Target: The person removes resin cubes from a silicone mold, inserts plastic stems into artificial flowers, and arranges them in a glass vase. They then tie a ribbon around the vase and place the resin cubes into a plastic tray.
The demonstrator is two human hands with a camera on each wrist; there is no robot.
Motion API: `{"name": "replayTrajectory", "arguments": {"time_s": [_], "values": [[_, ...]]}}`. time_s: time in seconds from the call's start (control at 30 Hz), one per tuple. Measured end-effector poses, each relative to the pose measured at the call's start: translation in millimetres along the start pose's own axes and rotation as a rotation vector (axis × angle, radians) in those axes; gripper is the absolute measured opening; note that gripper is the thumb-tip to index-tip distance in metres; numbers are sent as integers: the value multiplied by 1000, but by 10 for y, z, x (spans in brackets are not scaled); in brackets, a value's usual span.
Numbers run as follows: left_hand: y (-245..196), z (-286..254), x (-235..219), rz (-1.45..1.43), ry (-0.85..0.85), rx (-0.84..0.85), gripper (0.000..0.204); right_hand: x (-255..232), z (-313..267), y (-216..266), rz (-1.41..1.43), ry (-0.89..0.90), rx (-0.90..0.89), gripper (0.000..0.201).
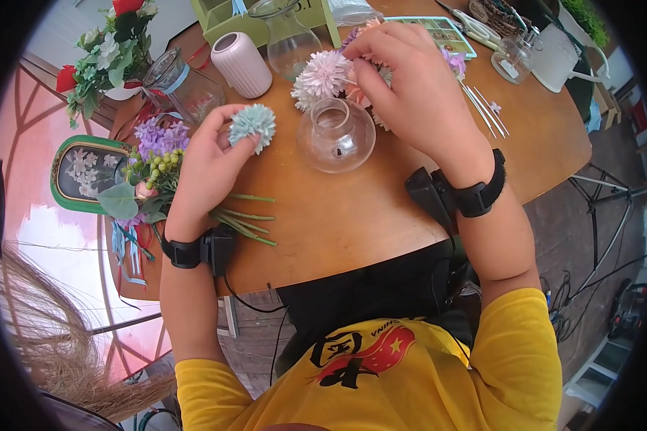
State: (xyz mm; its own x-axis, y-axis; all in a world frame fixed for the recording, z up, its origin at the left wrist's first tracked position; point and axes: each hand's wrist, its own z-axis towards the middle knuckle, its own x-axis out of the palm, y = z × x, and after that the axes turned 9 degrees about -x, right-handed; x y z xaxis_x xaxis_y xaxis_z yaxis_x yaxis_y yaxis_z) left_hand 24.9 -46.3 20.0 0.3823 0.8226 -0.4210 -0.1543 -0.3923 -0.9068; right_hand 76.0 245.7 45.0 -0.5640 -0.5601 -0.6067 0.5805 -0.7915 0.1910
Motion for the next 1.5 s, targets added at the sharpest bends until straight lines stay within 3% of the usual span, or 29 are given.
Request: {"name": "replayTrajectory", "arguments": {"time_s": [0.1,0.2,0.3,0.33,0.47,0.6,0.8,0.9,1.03,1.23,1.33,1.43,1.5], "values": [[-47,-2,28,-288,6,-13,35,-15,14,-61,12,-102,-16,17],[-69,6,29,-447,-11,-33,37,-248,29,-5,64,-130,348,19],[-174,-26,71,-529,-29,-54,39,-573,36,-108,125,-153,465,21],[-202,-32,84,-543,-38,-64,40,-697,2,-175,75,-61,441,27],[-88,19,85,-548,31,26,41,-968,-205,-270,-101,499,654,28],[-89,-23,140,-609,51,103,41,-946,-681,-566,-215,516,655,30],[-73,-36,169,-445,4,129,41,-871,-632,-417,-129,505,828,30],[-73,-37,157,-458,29,130,39,-925,-750,-648,-198,372,767,28],[-131,-62,153,-489,32,132,37,-944,-838,-737,-254,451,740,23],[-136,-71,192,-503,26,177,39,-919,-763,-785,-284,611,843,21],[-160,-80,211,-524,16,184,40,-903,-767,-818,-317,627,797,22],[-157,-79,226,-538,23,189,40,-906,-828,-860,-296,518,805,21],[-151,-91,216,-556,31,190,41,-917,-812,-884,-320,577,810,19]]}}
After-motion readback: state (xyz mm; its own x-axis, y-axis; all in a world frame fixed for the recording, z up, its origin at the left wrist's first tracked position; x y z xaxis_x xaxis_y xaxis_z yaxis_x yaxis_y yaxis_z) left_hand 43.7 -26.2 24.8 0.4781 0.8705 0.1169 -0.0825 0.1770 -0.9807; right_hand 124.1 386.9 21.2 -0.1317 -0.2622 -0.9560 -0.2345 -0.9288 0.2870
